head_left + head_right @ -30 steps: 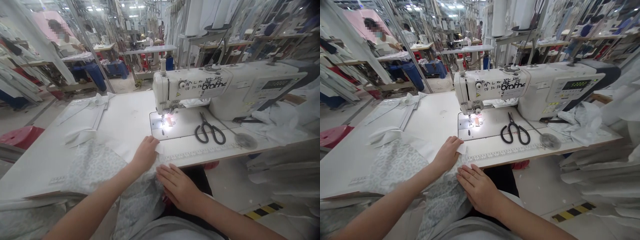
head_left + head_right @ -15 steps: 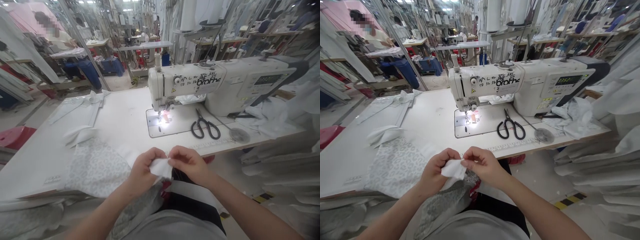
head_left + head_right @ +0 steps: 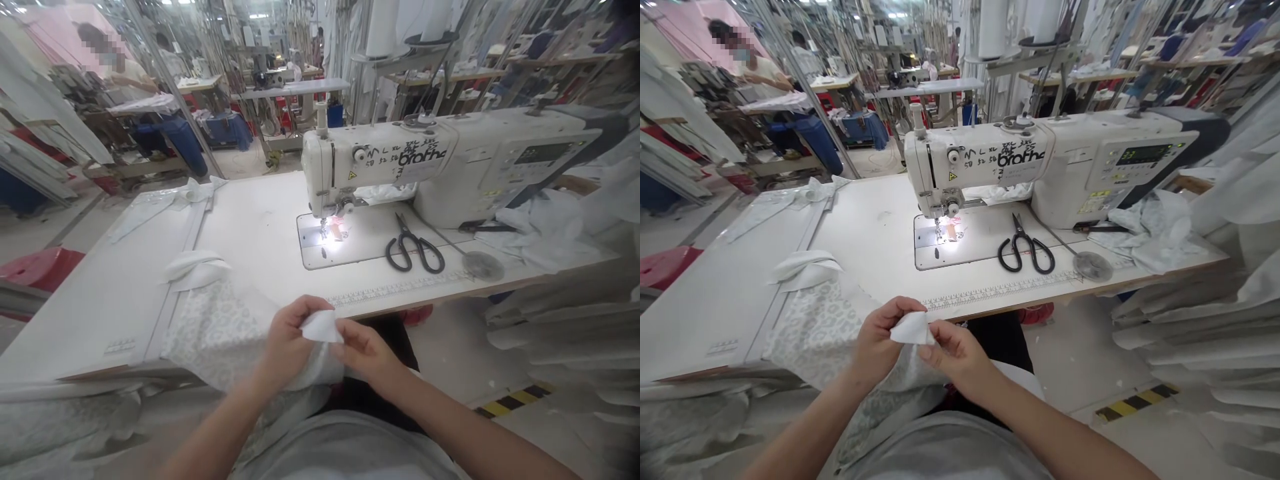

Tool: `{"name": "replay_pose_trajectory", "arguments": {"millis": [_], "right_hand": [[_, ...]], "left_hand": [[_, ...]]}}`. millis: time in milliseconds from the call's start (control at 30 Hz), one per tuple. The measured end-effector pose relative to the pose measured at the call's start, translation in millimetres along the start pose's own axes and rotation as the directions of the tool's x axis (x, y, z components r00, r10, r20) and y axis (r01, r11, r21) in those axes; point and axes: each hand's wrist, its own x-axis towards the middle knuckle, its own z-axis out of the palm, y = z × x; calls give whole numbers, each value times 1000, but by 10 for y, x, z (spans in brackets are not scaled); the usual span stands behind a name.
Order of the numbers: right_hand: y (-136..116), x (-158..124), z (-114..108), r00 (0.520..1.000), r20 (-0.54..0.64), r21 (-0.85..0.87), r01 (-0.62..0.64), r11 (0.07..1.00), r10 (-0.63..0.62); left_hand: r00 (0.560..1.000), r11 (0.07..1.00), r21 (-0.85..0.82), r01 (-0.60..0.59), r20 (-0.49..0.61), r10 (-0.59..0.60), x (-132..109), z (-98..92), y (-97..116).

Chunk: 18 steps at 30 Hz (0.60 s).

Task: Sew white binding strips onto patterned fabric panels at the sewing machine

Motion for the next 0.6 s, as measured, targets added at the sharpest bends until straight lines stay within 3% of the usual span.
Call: {"name": "replay_pose_trajectory", "arguments": {"millis": [100,167,267,367,433,500,567,600], "right_hand": [[-12,-34,90,973,-190,-239,83,967,-131],[46,-19,64,919,-218,-514,179,839,-329],[186,16,-58,876,-82,-729,272,628,-474],[216,-16,-152,889,-65,-739,263,620,-454],[115,-70,-157,877,27,-745,337,576,-479],[-58,-123,-122,836,253,-728,496,474,-487],[-252,-166,-78,790,416,-680,599,423,-450],[-338,-187,-66,806,401,-688,578,439,-435]], "left_hand": [[995,994,-53,100,6,-100,-9,-18,-5],[962,941,-225,254,156,-223,-97,2,-6],[854,757,-424,497,394,-340,-292,9,-42],[814,679,-454,577,390,-432,-427,-45,-110],[815,685,-443,578,359,-456,-440,-79,-144],[824,728,-396,559,367,-432,-401,-95,-157],[803,825,-205,527,438,-404,-348,-129,-157],[771,877,-12,480,482,-415,-336,-173,-158]]}}
